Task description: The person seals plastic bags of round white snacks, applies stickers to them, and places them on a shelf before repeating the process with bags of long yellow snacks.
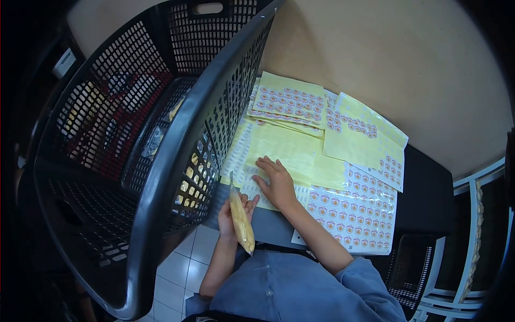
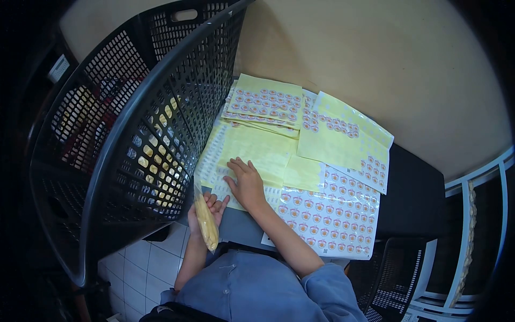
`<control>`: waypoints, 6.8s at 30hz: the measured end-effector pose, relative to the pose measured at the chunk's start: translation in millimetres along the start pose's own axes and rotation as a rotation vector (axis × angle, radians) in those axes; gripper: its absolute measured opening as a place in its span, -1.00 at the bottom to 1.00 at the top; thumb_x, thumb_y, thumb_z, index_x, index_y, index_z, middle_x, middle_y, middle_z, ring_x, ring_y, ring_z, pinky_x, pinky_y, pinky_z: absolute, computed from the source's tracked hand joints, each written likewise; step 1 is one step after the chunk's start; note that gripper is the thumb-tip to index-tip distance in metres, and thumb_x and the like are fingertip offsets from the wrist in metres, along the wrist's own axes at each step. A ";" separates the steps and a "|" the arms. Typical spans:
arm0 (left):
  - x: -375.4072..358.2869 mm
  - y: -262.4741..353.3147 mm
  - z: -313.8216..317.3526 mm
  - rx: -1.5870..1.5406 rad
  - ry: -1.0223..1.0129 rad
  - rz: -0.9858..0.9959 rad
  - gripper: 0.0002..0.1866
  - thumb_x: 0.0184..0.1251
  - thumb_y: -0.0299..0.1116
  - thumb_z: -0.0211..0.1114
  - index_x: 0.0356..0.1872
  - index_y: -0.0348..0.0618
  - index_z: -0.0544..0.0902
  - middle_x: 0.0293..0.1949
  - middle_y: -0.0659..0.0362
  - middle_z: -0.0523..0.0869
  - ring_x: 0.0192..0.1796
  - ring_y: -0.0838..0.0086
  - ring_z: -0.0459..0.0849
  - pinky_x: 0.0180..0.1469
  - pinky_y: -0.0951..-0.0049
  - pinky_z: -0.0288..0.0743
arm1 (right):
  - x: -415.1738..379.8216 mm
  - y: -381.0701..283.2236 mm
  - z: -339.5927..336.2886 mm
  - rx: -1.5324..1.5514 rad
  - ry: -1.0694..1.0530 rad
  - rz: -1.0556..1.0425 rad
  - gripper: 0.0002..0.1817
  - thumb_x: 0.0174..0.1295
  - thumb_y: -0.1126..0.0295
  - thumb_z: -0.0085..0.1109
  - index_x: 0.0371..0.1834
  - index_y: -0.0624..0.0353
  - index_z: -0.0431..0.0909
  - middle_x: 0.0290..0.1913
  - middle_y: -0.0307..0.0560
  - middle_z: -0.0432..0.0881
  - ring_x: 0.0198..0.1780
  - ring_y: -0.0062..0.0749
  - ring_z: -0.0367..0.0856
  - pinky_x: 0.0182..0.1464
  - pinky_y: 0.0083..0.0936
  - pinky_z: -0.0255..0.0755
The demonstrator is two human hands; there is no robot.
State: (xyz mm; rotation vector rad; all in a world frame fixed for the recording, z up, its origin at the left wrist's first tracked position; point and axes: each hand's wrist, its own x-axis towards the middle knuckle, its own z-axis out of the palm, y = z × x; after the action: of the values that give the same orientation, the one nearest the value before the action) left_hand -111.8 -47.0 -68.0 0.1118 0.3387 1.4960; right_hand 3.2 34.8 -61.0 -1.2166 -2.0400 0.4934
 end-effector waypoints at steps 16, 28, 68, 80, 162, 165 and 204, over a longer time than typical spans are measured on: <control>0.3 0.4 -0.9 0.018 0.041 -0.012 -0.85 0.13 -0.33 -0.15 -0.48 -0.18 0.31 -0.61 0.25 0.29 -0.55 0.56 0.30 0.24 0.27 0.00 | 3.1 1.9 1.4 0.066 -0.012 0.003 -0.84 -0.07 0.52 0.12 -0.38 0.25 0.44 -0.19 -0.03 0.53 0.05 -0.12 0.36 0.13 -0.15 0.15; -3.6 -6.7 0.2 0.313 0.186 -0.045 -0.58 0.29 -0.15 -0.20 0.01 -0.25 0.31 -0.12 0.04 0.48 -0.04 0.31 0.47 -0.01 0.39 0.34 | -6.5 12.3 -62.8 0.653 0.272 0.180 -0.95 0.02 0.59 0.02 -0.46 0.30 0.36 -0.38 -0.08 0.53 -0.15 -0.44 0.52 -0.07 -0.59 0.34; 14.8 -67.5 117.8 1.238 -0.471 0.350 -0.79 0.20 -0.55 -0.05 -0.15 -0.39 0.40 -0.27 0.00 0.59 -0.19 0.45 0.58 -0.18 0.56 0.42 | -37.1 -50.1 -157.8 0.182 0.286 0.064 -0.56 -0.03 0.55 0.02 -0.01 0.31 0.23 -0.50 -0.02 0.42 -0.42 -0.29 0.44 -0.31 -0.42 0.35; 18.0 -74.7 116.8 1.154 -0.496 0.330 -0.80 0.19 -0.56 -0.05 -0.17 -0.39 0.40 -0.28 0.02 0.59 -0.21 0.50 0.56 -0.17 0.58 0.40 | -39.7 -44.2 -160.0 0.146 0.372 0.055 -0.56 -0.05 0.53 0.10 -0.03 0.26 0.27 -0.55 -0.15 0.47 -0.47 -0.48 0.49 -0.38 -0.57 0.31; 228.3 -130.0 117.6 0.837 -0.120 -0.018 -0.65 0.30 -0.16 -0.22 -0.12 -0.23 0.36 -0.12 0.10 0.49 -0.08 0.37 0.47 -0.03 0.35 0.38 | 12.3 76.5 -181.7 0.525 0.363 0.259 -0.15 -0.09 0.54 0.21 0.14 0.02 -0.25 -0.06 0.05 0.27 -0.06 -0.36 0.40 -0.11 -0.49 0.42; 186.5 -94.7 142.6 0.514 -0.285 -0.208 -0.59 0.29 -0.14 -0.13 0.02 -0.24 0.27 -0.07 0.12 0.44 -0.02 0.42 0.44 0.02 0.42 0.32 | 5.9 57.0 -184.1 0.717 0.395 0.252 -0.15 -0.08 0.60 0.17 0.14 0.02 -0.28 -0.07 0.05 0.25 -0.10 -0.29 0.44 -0.12 -0.49 0.44; 64.2 -25.2 136.6 0.946 -0.507 0.063 -0.45 0.09 -0.52 0.15 0.11 -0.31 0.14 -0.05 0.09 0.41 -0.02 0.51 0.44 -0.02 0.56 0.38 | 28.9 -45.9 -181.5 -0.342 0.147 -0.257 -0.89 -0.05 0.39 0.12 -0.46 0.12 0.42 -0.45 -0.25 0.46 -0.26 -0.40 0.35 -0.16 -0.47 0.05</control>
State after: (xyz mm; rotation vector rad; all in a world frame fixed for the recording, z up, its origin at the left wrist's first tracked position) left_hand -45.8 32.7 44.7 1.2354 0.6027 1.2028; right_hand 99.0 32.5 102.5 -1.1194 -2.1682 -0.0698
